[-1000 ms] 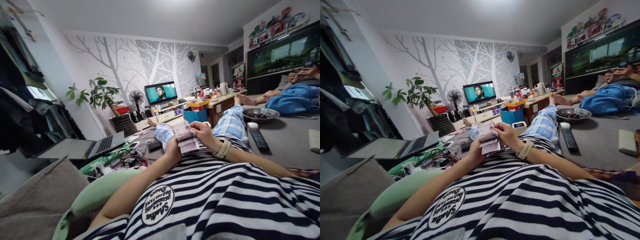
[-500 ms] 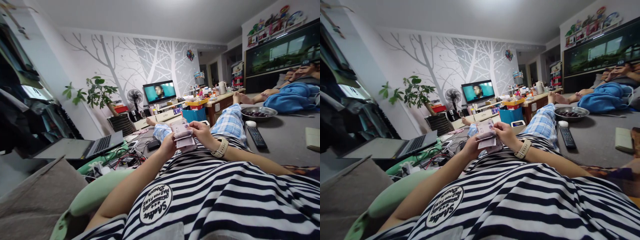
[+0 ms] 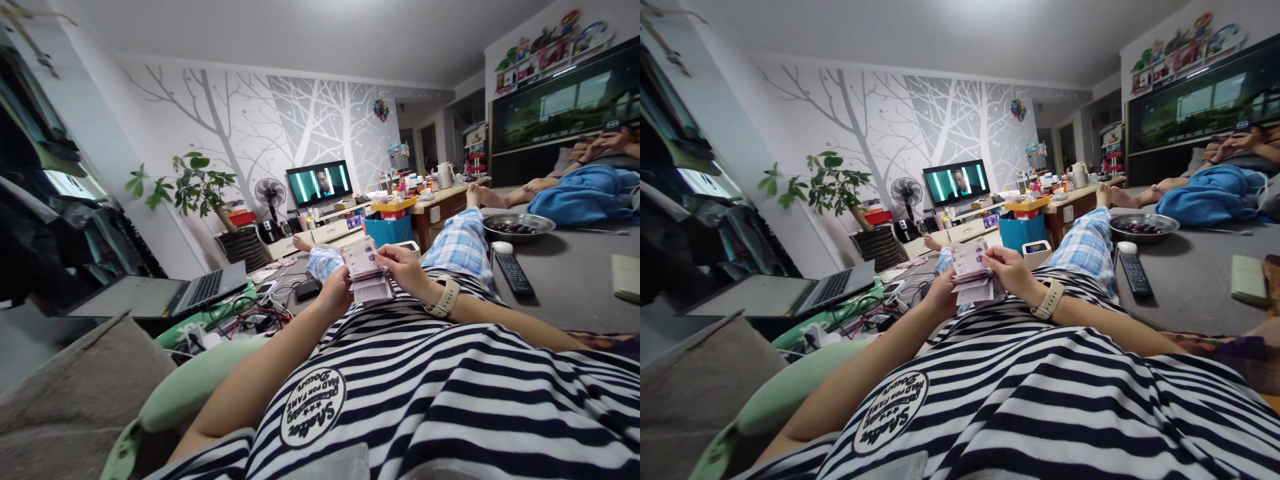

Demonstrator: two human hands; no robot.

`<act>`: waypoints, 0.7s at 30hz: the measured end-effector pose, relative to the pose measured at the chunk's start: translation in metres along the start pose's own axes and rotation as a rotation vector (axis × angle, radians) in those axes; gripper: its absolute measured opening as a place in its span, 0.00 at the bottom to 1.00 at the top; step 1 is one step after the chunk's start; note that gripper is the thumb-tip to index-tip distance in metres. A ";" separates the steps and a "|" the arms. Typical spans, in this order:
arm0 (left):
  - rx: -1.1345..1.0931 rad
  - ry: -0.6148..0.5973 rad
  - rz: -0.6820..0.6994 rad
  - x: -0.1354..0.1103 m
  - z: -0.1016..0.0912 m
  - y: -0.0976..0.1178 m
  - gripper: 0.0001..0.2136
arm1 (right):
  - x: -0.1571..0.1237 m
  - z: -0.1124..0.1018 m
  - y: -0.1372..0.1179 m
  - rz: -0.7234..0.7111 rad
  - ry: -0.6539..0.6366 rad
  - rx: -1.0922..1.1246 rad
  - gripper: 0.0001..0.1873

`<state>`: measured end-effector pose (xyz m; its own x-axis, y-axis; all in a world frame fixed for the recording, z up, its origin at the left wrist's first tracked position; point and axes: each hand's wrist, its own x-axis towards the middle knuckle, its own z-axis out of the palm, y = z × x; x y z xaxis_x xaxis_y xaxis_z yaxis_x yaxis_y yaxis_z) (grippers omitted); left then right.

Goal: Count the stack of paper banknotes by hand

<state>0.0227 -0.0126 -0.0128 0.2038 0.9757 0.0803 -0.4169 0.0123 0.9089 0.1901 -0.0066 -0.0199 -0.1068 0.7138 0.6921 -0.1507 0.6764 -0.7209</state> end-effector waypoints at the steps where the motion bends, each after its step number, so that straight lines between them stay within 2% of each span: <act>1: 0.000 -0.002 -0.008 -0.002 0.002 0.001 0.16 | 0.000 0.000 -0.001 -0.009 -0.010 -0.013 0.21; 7: -0.043 0.003 0.066 -0.011 0.013 0.001 0.17 | -0.002 0.001 -0.003 -0.019 -0.031 -0.009 0.21; 15: -0.035 0.029 0.093 -0.007 0.011 -0.006 0.18 | -0.002 0.003 -0.005 -0.007 -0.034 0.019 0.22; 21: -0.082 0.085 0.047 -0.002 0.014 -0.004 0.16 | -0.003 0.001 -0.003 0.022 -0.072 0.035 0.25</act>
<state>0.0366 -0.0179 -0.0111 0.1086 0.9906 0.0837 -0.4958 -0.0190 0.8682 0.1897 -0.0108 -0.0195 -0.1808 0.7124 0.6781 -0.1821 0.6533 -0.7349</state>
